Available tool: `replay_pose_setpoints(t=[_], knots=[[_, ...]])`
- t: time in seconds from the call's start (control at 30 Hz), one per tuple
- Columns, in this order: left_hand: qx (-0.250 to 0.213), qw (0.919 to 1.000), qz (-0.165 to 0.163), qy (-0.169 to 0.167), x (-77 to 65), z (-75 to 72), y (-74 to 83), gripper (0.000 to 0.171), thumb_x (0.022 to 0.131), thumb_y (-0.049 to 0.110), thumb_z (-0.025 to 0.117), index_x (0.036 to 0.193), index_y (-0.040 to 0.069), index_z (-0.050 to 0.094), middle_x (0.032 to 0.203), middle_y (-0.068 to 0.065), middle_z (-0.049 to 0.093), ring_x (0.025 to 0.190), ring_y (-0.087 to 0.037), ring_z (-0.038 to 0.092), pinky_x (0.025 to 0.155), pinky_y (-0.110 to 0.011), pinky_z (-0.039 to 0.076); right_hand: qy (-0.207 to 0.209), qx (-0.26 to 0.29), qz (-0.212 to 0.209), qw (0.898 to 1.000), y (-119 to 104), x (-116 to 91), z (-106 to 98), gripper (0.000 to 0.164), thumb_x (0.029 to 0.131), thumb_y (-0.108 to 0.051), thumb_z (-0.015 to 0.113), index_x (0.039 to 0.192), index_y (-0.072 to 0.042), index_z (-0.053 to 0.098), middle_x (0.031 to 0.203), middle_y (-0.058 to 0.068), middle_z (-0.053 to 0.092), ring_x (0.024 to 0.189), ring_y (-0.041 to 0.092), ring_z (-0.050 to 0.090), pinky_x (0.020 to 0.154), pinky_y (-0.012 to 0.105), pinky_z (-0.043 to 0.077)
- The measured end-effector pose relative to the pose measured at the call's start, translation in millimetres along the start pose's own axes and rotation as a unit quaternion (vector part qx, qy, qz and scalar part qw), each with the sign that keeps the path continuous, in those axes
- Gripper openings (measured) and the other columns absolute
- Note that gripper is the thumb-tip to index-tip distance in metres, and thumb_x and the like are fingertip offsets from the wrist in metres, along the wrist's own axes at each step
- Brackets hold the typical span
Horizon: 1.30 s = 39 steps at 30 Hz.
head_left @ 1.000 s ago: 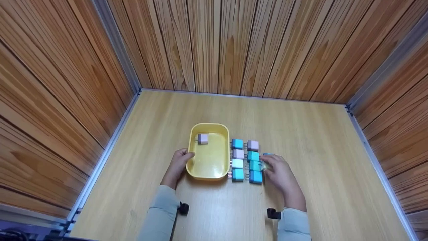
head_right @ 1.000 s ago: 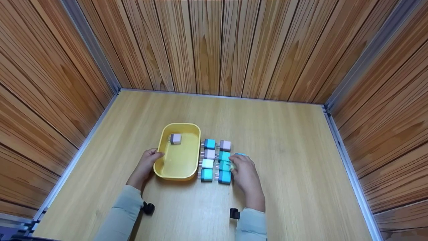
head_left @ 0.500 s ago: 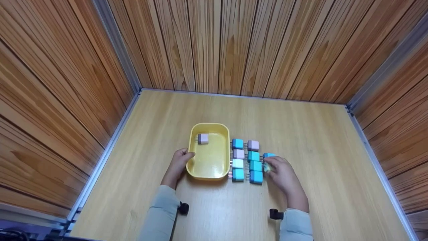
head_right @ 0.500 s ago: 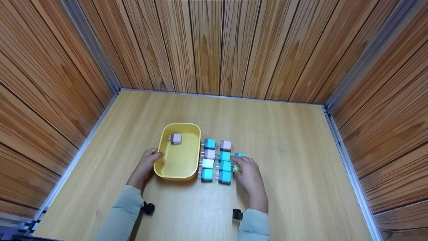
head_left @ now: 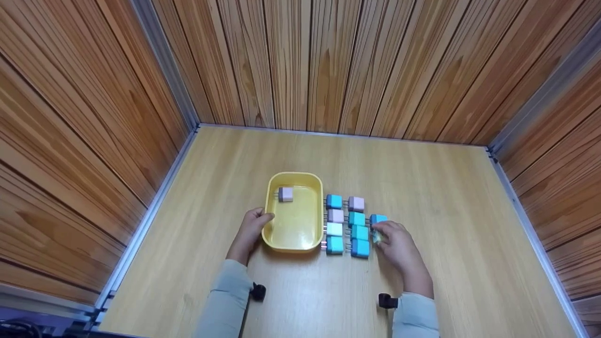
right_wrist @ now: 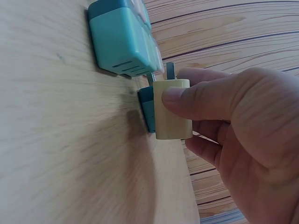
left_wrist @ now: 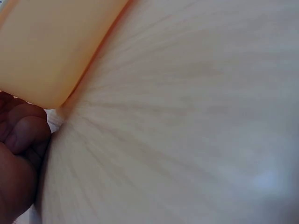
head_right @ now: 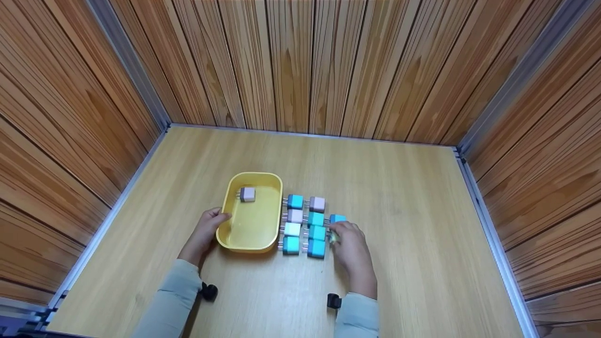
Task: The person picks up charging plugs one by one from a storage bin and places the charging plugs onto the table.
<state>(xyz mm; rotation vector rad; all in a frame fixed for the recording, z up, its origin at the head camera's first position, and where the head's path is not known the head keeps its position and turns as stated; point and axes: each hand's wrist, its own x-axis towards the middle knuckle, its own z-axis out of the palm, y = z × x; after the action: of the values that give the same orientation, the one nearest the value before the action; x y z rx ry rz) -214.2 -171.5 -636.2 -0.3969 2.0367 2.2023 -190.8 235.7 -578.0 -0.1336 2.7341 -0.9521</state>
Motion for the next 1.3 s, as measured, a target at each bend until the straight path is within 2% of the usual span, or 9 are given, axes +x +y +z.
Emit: replay_pose_setpoints(t=[0.3, 0.8, 1.1, 1.3], knots=[[-0.017, 0.9997, 0.015, -0.008, -2.1, 0.6, 3.5, 0.025, 0.091, 0.008, 0.061, 0.091, -0.017, 0.061, 0.071, -0.01, 0.065, 0.062, -0.019, 0.06, 0.055, -0.026, 0.05, 0.013, -0.019, -0.006, 1.0, 0, 3, 4, 0.048, 0.094, 0.005, 0.065, 0.14, -0.01, 0.062, 0.148, 0.012, 0.053, 0.144, 0.036, 0.04, 0.117, 0.056, 0.034], [-0.003, 0.9999, 0.01, -0.006, 0.6, -0.8, 1.5, 0.023, 0.09, 0.014, 0.062, 0.089, -0.009, 0.062, 0.071, -0.008, 0.065, 0.06, -0.017, 0.061, 0.053, -0.026, 0.05, 0.007, -0.033, -0.014, 0.999, 6, 4, 7, 0.048, 0.094, 0.004, 0.064, 0.139, -0.011, 0.062, 0.149, 0.013, 0.052, 0.145, 0.039, 0.039, 0.116, 0.059, 0.032], [-0.007, 0.9999, 0.006, -0.011, -0.6, -0.8, 0.2, 0.027, 0.091, 0.015, 0.061, 0.097, -0.011, 0.065, 0.077, -0.011, 0.068, 0.064, -0.018, 0.063, 0.057, -0.027, 0.052, 0.006, -0.044, -0.012, 0.999, 5, 6, 10, 0.05, 0.093, 0.005, 0.065, 0.14, -0.012, 0.061, 0.15, 0.013, 0.052, 0.145, 0.039, 0.038, 0.117, 0.059, 0.032], [-0.015, 0.9996, 0.016, -0.015, 0.0, -1.0, -2.0, 0.027, 0.092, 0.014, 0.061, 0.095, -0.013, 0.063, 0.077, -0.012, 0.067, 0.064, -0.018, 0.063, 0.057, -0.027, 0.052, 0.011, -0.063, -0.02, 0.998, 5, 7, 11, 0.051, 0.091, 0.008, 0.065, 0.138, -0.01, 0.062, 0.147, 0.012, 0.055, 0.145, 0.039, 0.039, 0.117, 0.058, 0.032]])
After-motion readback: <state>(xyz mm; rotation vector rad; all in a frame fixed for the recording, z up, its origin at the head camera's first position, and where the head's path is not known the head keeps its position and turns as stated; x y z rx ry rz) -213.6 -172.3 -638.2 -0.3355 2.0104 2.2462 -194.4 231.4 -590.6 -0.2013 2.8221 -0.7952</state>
